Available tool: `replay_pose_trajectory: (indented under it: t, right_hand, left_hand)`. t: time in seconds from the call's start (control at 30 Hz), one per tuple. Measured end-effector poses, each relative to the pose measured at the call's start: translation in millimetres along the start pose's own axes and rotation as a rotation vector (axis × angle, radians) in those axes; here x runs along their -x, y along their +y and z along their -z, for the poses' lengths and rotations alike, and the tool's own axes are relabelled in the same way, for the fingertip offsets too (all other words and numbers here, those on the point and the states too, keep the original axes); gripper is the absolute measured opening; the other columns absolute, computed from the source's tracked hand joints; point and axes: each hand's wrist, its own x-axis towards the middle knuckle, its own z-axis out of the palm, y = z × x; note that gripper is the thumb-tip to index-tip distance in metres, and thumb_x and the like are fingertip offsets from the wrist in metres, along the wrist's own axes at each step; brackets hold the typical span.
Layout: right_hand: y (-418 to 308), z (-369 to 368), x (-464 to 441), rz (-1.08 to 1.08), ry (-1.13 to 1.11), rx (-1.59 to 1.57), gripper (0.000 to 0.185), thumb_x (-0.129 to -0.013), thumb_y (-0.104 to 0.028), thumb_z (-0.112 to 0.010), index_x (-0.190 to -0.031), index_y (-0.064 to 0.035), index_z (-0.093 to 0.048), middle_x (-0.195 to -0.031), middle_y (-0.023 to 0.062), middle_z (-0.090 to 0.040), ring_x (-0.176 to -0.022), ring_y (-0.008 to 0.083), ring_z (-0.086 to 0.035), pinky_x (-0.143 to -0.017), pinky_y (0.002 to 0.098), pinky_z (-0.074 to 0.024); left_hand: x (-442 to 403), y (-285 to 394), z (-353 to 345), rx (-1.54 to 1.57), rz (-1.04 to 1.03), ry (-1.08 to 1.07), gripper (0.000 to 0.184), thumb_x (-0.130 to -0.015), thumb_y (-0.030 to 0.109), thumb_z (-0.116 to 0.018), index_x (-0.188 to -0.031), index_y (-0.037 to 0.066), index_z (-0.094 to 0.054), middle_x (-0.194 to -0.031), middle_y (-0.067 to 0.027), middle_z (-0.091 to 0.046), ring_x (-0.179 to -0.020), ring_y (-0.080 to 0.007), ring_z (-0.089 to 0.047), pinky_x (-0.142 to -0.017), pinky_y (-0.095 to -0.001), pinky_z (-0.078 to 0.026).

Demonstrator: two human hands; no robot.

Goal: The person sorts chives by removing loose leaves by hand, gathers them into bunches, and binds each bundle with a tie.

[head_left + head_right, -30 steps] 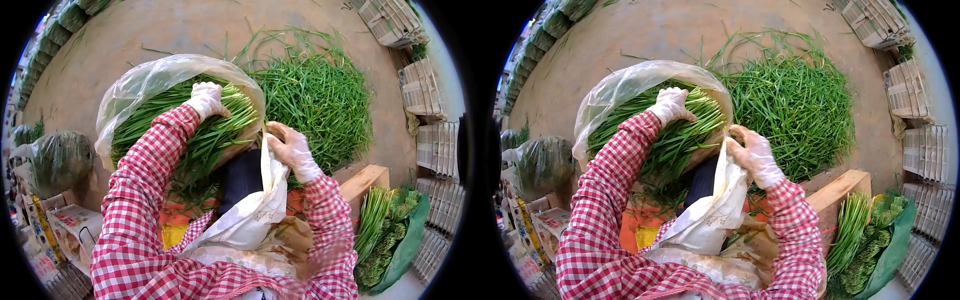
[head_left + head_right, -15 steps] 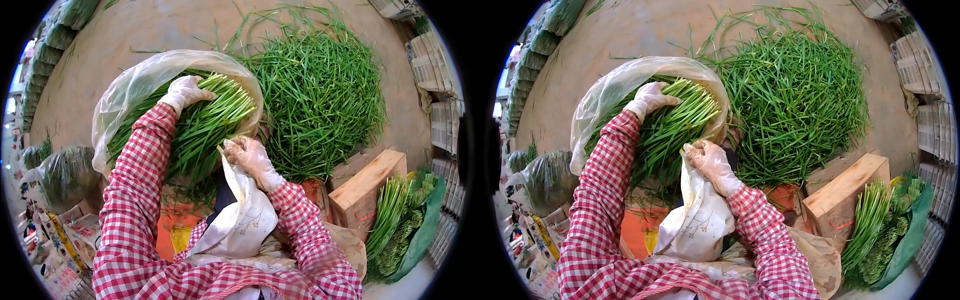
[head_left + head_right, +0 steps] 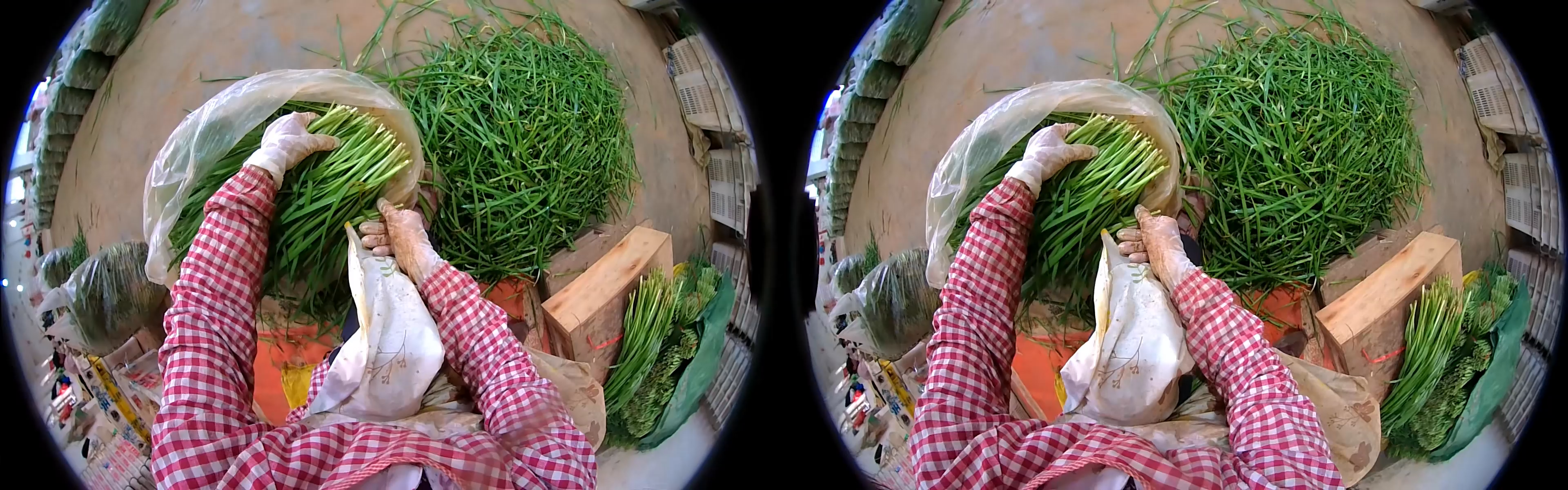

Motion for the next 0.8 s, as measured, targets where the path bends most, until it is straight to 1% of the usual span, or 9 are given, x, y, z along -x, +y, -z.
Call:
replay_pose_trajectory:
  t: [0.1,0.2,0.27,0.4,0.53,0.6,0.67,0.7,0.8]
  right_hand:
    - [-1.4,3.0,16.4,0.179,0.059,0.301,0.033,-0.090,-0.030,-0.049,-0.094,0.0010,-0.059,-0.073,0.0141,-0.066,-0.050,0.0166,-0.061,-0.042,0.0261,-0.0473]
    - [0.9,5.3,60.2,0.974,0.285,1.009,0.032,-0.091,-0.026,-0.048,-0.089,0.0022,-0.064,-0.072,0.0152,-0.065,-0.056,0.0247,-0.063,-0.054,0.0315,-0.0508]
    - [-3.7,3.2,61.3,1.393,0.204,0.993,0.030,-0.091,-0.017,-0.048,-0.111,0.0045,-0.056,-0.107,0.0222,-0.059,-0.101,0.0313,-0.057,-0.086,0.0329,-0.0452]
    - [14.4,-4.7,-8.6,0.966,0.195,0.185,0.043,-0.095,-0.030,-0.044,-0.115,0.0081,-0.051,-0.102,0.0192,-0.061,-0.094,0.0257,-0.058,-0.084,0.0290,-0.0449]
    - [-20.7,-8.9,-26.8,0.466,0.245,0.270,0.063,-0.083,-0.054,-0.055,-0.104,0.0064,-0.057,-0.095,0.0156,-0.062,-0.090,0.0220,-0.058,-0.080,0.0287,-0.0449]
    - [-26.2,-29.4,-32.2,0.914,0.290,0.162,0.079,-0.071,-0.047,-0.073,-0.122,0.0049,-0.042,-0.109,0.0158,-0.057,-0.098,0.0228,-0.056,-0.088,0.0307,-0.0431]
    - [-36.4,-44.3,-43.0,0.717,-0.169,-0.236,0.089,-0.067,-0.038,-0.079,-0.130,0.0046,-0.033,-0.123,0.0180,-0.048,-0.111,0.0257,-0.048,-0.098,0.0322,-0.0351]
    - [-48.8,-49.3,-35.7,0.626,0.235,0.147,0.086,-0.068,-0.029,-0.080,-0.131,0.0058,-0.032,-0.128,0.0191,-0.043,-0.117,0.0267,-0.042,-0.103,0.0327,-0.0295]
    - [-47.9,-59.7,-46.8,0.563,0.215,-0.021,0.082,-0.069,-0.022,-0.079,-0.130,0.0066,-0.032,-0.127,0.0192,-0.044,-0.115,0.0264,-0.044,-0.100,0.0319,-0.0326]
  left_hand:
    - [-1.9,-0.8,-1.1,0.038,0.000,-0.005,0.048,-0.067,0.032,-0.073,-0.105,0.005,-0.064,-0.090,-0.0116,-0.068,-0.081,-0.0193,-0.064,-0.079,-0.0300,-0.046]
    - [-1.2,-4.1,-1.6,0.029,-0.007,0.008,0.047,-0.067,0.031,-0.073,-0.105,0.005,-0.064,-0.089,-0.0108,-0.068,-0.080,-0.0189,-0.064,-0.078,-0.0297,-0.047]
    - [-2.1,0.3,0.8,0.054,0.002,-0.034,0.046,-0.068,0.030,-0.072,-0.105,0.005,-0.064,-0.089,-0.0100,-0.068,-0.078,-0.0185,-0.064,-0.077,-0.0298,-0.047]
    - [-3.0,-5.4,-2.8,0.160,0.025,-0.044,0.048,-0.066,0.037,-0.070,-0.104,0.008,-0.065,-0.090,-0.0117,-0.068,-0.082,-0.0223,-0.064,-0.079,-0.0323,-0.046]
    - [5.2,-0.3,-3.4,0.078,0.025,0.054,0.045,-0.066,0.030,-0.075,-0.100,0.003,-0.066,-0.089,-0.0098,-0.067,-0.078,-0.0172,-0.063,-0.078,-0.0288,-0.046]
    - [6.4,1.1,-5.8,-0.009,0.014,0.111,0.046,-0.064,0.029,-0.076,-0.100,0.002,-0.065,-0.091,-0.0094,-0.067,-0.078,-0.0167,-0.062,-0.078,-0.0284,-0.046]
    - [5.7,-6.8,-11.7,0.144,0.016,0.122,0.042,-0.067,0.025,-0.076,-0.101,0.002,-0.065,-0.089,-0.0071,-0.067,-0.076,-0.0136,-0.061,-0.076,-0.0270,-0.047]
    - [8.3,-6.7,-13.1,0.140,0.018,0.118,0.042,-0.067,0.025,-0.076,-0.101,0.002,-0.065,-0.089,-0.0071,-0.067,-0.076,-0.0136,-0.061,-0.076,-0.0270,-0.047]
    - [10.7,-10.6,-14.0,0.464,-0.056,0.018,0.027,-0.074,0.011,-0.070,-0.098,-0.001,-0.064,-0.087,-0.0033,-0.066,-0.074,-0.0092,-0.059,-0.070,-0.0240,-0.048]
